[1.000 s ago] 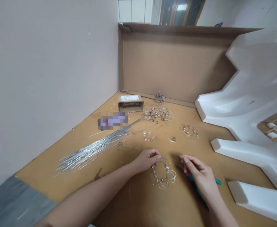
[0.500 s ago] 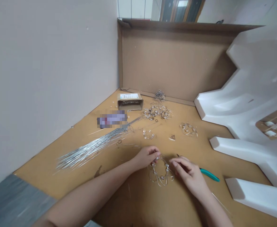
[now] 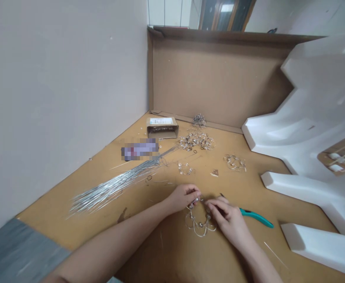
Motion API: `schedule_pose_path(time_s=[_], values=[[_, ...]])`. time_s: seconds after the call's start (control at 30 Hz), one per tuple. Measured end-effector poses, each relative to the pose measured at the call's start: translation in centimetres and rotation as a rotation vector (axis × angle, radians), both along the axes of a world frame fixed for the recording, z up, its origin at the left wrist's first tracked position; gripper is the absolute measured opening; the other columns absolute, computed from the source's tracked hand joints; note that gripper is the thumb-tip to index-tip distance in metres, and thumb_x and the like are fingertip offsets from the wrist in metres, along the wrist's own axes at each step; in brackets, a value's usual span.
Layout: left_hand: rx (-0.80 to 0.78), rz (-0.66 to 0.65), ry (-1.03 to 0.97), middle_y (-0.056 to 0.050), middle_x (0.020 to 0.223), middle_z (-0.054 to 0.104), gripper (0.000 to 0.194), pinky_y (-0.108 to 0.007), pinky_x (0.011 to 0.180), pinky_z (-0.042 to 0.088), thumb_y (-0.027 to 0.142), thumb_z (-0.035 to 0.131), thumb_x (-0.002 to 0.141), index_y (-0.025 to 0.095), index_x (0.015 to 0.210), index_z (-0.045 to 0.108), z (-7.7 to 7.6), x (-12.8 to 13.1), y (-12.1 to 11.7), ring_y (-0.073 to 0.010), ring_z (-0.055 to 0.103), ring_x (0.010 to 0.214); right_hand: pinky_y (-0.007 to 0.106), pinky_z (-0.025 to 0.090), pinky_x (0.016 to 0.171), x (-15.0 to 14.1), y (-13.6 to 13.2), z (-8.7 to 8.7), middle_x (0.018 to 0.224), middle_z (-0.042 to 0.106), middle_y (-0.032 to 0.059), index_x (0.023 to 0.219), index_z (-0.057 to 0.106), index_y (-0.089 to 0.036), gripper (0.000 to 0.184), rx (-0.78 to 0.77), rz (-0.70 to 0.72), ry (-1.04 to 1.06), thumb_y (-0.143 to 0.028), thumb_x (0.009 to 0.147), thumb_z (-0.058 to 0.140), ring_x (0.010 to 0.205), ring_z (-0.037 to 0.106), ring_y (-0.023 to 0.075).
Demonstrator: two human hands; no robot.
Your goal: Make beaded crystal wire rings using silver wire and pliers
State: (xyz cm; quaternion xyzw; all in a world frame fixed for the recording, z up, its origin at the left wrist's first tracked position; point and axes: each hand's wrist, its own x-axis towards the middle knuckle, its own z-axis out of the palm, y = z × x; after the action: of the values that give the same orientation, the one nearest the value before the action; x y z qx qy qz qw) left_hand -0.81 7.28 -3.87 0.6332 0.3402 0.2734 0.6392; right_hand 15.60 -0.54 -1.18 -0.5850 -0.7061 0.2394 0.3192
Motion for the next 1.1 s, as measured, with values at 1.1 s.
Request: schedule_pose_path(time_s=[1.1], values=[[0.774, -0.111, 0.359, -0.001, 0.086, 0.065, 0.022, -0.021, 0.071, 0.039, 0.025, 0.042, 0.084, 0.020, 0.095, 0.061, 2.2, -0.6, -1.2, -0.0121, 0.056, 0.078, 0.027, 0.044, 0.058, 0.2, 0.4, -0.4, 0.077, 0.062, 0.0057, 0.083, 0.064, -0.019, 0.023, 0.026, -0.077, 0.135, -0.036, 0.078, 0.049, 0.061, 0.053, 0.0144]])
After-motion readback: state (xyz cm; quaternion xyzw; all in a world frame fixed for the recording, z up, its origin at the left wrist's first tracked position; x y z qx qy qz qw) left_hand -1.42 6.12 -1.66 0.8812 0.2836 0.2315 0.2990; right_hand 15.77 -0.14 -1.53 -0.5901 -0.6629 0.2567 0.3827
